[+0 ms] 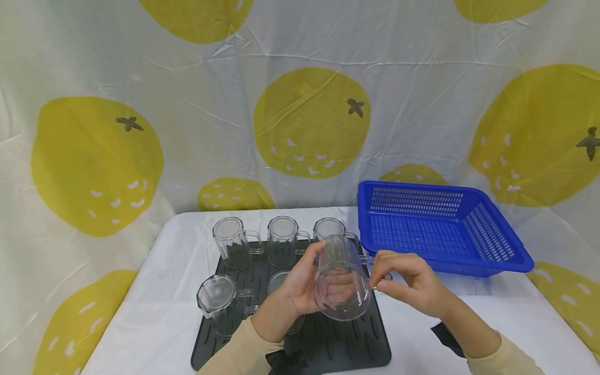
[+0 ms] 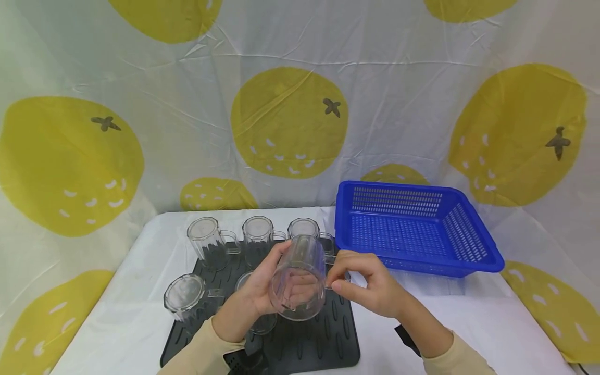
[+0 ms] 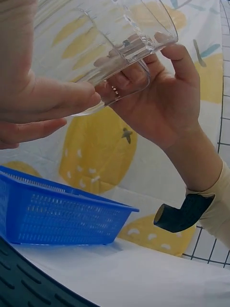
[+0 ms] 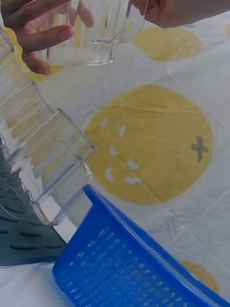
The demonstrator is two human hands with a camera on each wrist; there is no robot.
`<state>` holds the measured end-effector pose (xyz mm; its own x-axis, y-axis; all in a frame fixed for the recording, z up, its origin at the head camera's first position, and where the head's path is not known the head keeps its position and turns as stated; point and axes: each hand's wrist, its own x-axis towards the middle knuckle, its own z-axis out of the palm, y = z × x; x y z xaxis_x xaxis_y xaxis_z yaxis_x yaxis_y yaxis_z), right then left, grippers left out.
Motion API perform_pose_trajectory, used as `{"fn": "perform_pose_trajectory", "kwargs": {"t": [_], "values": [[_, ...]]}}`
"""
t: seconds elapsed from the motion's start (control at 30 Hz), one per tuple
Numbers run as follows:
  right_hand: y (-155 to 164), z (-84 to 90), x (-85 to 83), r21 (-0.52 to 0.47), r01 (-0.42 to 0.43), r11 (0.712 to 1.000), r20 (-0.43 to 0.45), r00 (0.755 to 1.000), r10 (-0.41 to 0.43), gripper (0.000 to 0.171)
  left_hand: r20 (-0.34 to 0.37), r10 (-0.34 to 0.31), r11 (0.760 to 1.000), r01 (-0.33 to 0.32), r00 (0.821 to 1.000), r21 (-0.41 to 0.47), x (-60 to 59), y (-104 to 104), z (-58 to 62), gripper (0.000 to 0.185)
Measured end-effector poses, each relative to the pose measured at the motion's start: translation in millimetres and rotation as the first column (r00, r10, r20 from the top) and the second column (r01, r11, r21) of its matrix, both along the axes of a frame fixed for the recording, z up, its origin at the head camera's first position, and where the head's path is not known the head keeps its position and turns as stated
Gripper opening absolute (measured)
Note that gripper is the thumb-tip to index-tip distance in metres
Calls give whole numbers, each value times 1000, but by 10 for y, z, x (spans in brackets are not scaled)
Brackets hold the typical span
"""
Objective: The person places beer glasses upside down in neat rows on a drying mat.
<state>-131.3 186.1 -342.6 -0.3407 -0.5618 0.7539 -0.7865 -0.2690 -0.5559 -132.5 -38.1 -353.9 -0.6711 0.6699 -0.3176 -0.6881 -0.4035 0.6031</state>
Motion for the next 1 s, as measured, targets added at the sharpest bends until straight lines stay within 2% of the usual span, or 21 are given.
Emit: {"fn": "perform_pose_trajectory", "kwargs": {"t": [0.17, 0.4, 0.63, 0.73, 0.8, 0.87, 0.9, 1.0], "values": [[24, 26, -8, -19, 30, 999, -17, 999, -31, 21, -29, -15, 1000, 16, 999, 10, -12, -28, -24, 81], [74, 30, -5, -51, 93, 994, 40, 995, -91, 29, -164, -7, 1000, 10, 986, 21, -13, -43, -70, 47], [117, -8, -21, -65, 111, 992, 80, 991, -105, 36, -227, 6, 1000, -2, 974, 17, 9, -82, -99, 33], [126, -7, -13, -53, 131, 990, 100, 987, -125, 37, -278, 33, 999, -33, 960, 5, 30, -97, -116, 31], [134, -6, -1, -32, 157, 987, 120, 981, -152, 35, -334, 58, 998, -64, 941, -9, 42, -100, -130, 34], [142, -6, 9, -4, 188, 982, 142, 972, -186, 34, -402, 89, 995, -103, 912, -14, 49, -95, -144, 44], [147, -6, 16, 12, 206, 979, 153, 967, -205, 34, -441, 104, 992, -125, 892, -20, 52, -93, -148, 50], [157, -9, 21, 38, 235, 971, 176, 955, -238, 36, -564, 122, 980, -190, 817, -63, 59, -99, -158, 66]]}}
